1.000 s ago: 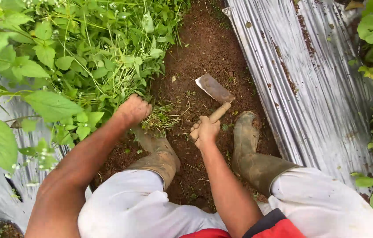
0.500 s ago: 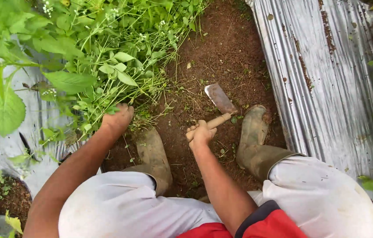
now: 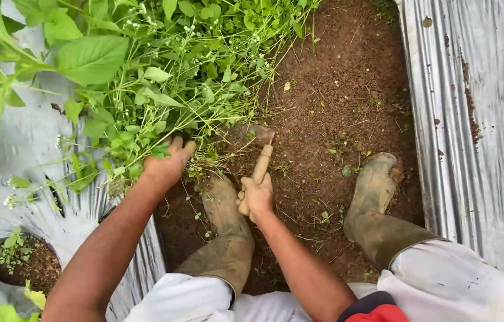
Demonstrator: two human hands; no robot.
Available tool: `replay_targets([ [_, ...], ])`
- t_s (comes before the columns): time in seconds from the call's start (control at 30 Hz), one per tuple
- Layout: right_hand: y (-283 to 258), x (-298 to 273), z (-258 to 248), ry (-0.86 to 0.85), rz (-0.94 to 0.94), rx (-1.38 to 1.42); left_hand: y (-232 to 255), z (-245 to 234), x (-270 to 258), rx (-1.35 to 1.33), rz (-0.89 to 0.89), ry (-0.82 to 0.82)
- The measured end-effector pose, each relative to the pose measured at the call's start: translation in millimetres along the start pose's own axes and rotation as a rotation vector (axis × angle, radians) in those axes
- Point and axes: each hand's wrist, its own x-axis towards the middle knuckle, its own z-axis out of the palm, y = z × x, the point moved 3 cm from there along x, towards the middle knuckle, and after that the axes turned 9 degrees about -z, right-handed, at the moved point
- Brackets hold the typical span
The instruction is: The person uses a hand hoe to loosen soil and uproot weeds growing along the edge of a plastic-covered garden bed. They gather the removed weeds by hand and continue clearing the area.
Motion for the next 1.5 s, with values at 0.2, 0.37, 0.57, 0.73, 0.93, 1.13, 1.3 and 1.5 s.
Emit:
replay_targets([
  [0.2,-34.6,40.4,-48.4,0.285,-0.159,0.123,36.2,-14.0,24.0,-1.152,-0.376,0.046],
  [0.37,-71.9,73.6,-52.8,0.468,-0.3,0.281,61.5,-52.2,50.6,-1.438,-0.353,-0.05],
  [0.57,-32.7,61.0,-56.1,0.115,-0.062,-0.095,72.6,-33.4,40.5,-1.995,-0.486,-0.552],
  [0.73,-80.7,90.7,-70.0,0.237,-0.166,0.081,54.4,-48.1,22.0,-2.538,-0.705,-0.957],
  [0.93,-64.6,92.2,-61.2,-0.038,-0.074,-0.222,56.7,-44.4,20.3,-2.644,-0.82,-0.92],
  [1.13,-176.7,112.5,-95.7,-0.191,-0.103,-0.58,63.8,-40.0,35.9,-2.602,-0.814,-0.773],
  [1.3,-245.3,117.9,-117.4,-0.238,-0.169,-0.803,80.8,-27.8,39.7,-2.577,-0.867,-0.721],
  [1.5,-193.5,139.5,-80.6,-0.286,-0.193,-0.545,93.7,-17.1,55.2,-2.595,-0.938,-0.574],
])
